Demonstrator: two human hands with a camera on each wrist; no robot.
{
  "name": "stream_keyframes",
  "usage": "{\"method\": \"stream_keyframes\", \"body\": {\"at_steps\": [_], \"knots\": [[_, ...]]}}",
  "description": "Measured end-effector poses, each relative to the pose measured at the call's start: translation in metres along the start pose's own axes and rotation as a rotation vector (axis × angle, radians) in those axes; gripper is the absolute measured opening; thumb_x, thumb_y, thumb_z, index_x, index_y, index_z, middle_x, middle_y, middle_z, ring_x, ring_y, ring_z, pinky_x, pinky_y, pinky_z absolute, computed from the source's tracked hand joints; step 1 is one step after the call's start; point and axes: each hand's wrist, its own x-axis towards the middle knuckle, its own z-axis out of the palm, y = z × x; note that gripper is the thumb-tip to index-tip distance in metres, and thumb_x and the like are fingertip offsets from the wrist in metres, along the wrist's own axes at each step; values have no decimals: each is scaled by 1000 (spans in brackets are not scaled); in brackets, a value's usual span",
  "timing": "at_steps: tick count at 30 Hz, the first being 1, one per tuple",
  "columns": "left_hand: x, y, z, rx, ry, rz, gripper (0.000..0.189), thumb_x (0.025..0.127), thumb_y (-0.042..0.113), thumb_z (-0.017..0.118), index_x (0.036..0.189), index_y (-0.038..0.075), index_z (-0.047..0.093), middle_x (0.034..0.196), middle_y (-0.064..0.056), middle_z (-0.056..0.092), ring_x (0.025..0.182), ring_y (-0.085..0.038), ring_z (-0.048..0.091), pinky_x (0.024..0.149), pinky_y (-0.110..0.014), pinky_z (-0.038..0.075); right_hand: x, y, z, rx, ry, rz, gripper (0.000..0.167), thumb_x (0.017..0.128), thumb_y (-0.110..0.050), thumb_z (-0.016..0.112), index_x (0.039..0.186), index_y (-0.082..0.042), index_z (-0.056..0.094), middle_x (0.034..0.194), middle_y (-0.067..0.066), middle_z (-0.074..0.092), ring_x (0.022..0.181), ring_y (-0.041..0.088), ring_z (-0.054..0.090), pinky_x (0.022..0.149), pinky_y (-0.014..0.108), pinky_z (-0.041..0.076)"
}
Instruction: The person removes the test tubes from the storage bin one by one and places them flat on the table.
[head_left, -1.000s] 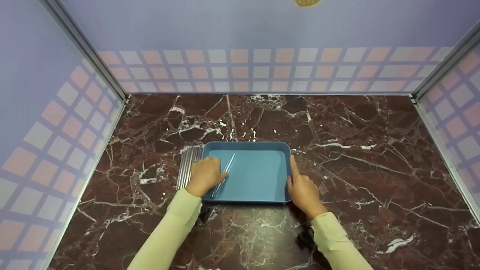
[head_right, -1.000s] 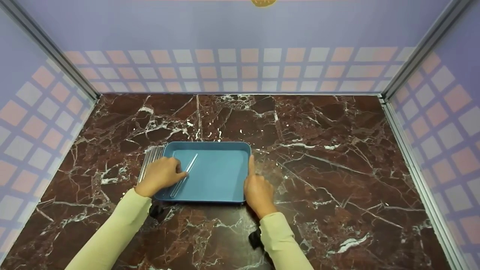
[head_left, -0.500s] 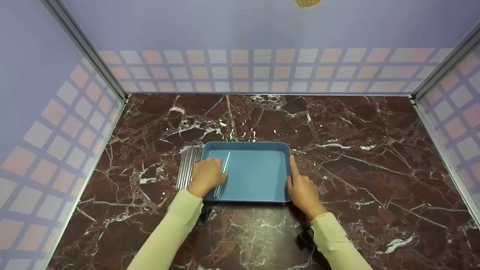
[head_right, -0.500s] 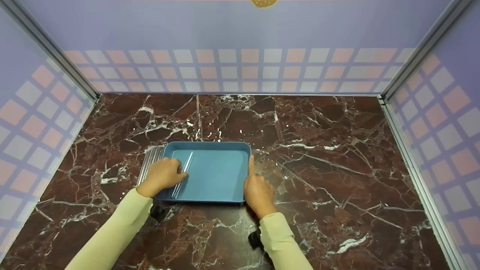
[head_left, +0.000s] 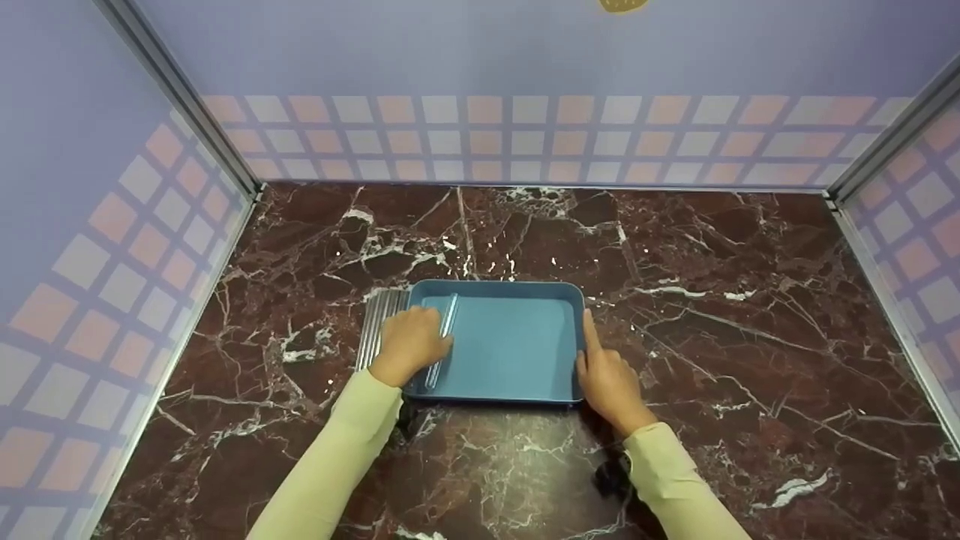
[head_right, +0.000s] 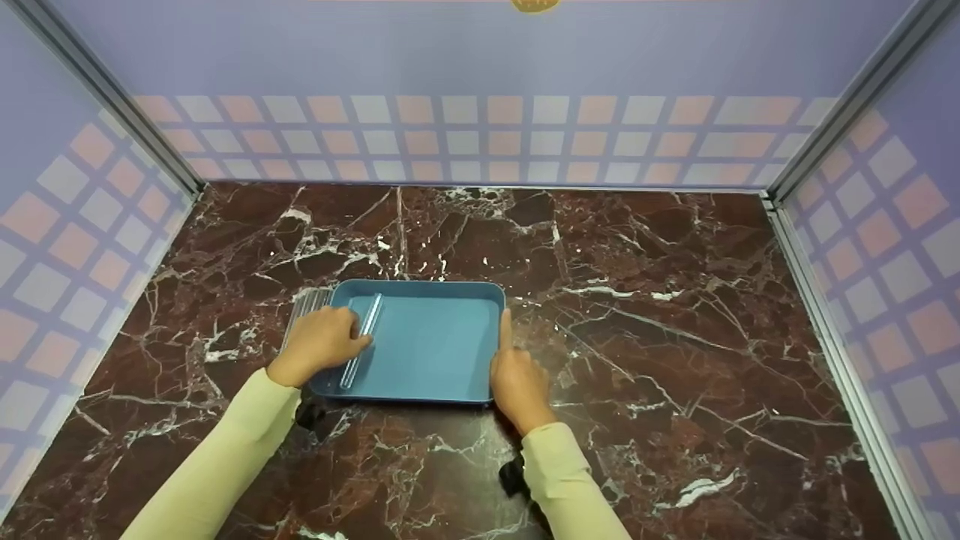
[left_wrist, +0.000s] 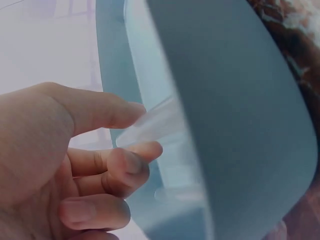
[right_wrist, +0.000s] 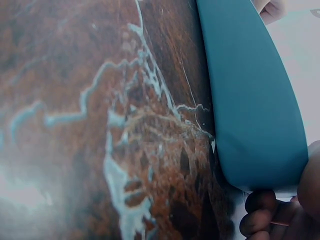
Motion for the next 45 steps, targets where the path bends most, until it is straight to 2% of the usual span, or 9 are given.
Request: {"method": "stream_keyframes", "body": {"at_steps": [3,7,9,14,19,25,31,37,45], "knots": [[0,-1,-3,2,6,5,48,92,26,77,64,13,40,60,-5,45,53,-22,38,48,-44,42,0,0,-1,4,1,0,63,105,-9,56,164,-5,34,87,31,70,75,51,69,65,66,50],[-2,-4,-7,-17,20,16,51,92,22,75,63,15,34,57,0,33,52,-20,33,48,-40,31,1,1,-2,0,-11,13,63,106,-10,55,165,-6,32,90,32,70,77,52,70,66,66,50],[-2,-5,-9,-21,15,12,51,92,22,75,63,16,35,57,1,32,52,-20,34,48,-40,31,1,1,-3,-1,-23,15,64,106,-10,55,165,-6,30,90,32,70,75,50,70,64,65,50],[-4,-9,-14,-7,-1,-5,47,94,24,75,63,14,41,58,-1,39,52,-21,39,49,-43,41,2,1,-4,-7,-47,18,67,106,-10,55,166,-4,26,79,28,67,62,41,64,56,60,49],[-8,-14,-17,-34,12,-9,49,96,22,69,61,17,35,56,1,32,51,-19,32,46,-37,30,3,1,-5,-11,-50,23,67,106,-10,55,166,-5,25,78,28,67,60,40,63,56,60,49],[-11,-20,-20,-79,-4,-48,49,96,21,65,59,17,33,55,2,29,50,-19,30,47,-38,29,4,0,-4,-3,-54,19,68,106,-10,55,167,-5,25,77,27,67,60,40,62,56,60,49],[-14,-25,-23,-85,2,-68,47,95,24,65,61,17,34,58,0,32,52,-21,32,48,-40,30,2,1,-4,-2,-47,10,66,106,-10,54,166,-6,27,85,31,69,69,48,68,60,64,50],[-17,-35,-24,-89,3,-82,46,96,23,64,61,17,35,57,1,30,51,-20,31,48,-38,28,2,1,-2,0,-50,12,67,106,-10,54,166,-7,26,86,32,69,70,48,68,61,63,50],[-22,-50,-27,-75,15,-130,42,95,25,65,63,15,40,62,-7,48,54,-26,45,49,-45,40,3,0,0,7,-38,-11,66,106,-9,55,166,-3,26,72,25,65,58,39,62,54,59,48]]}}
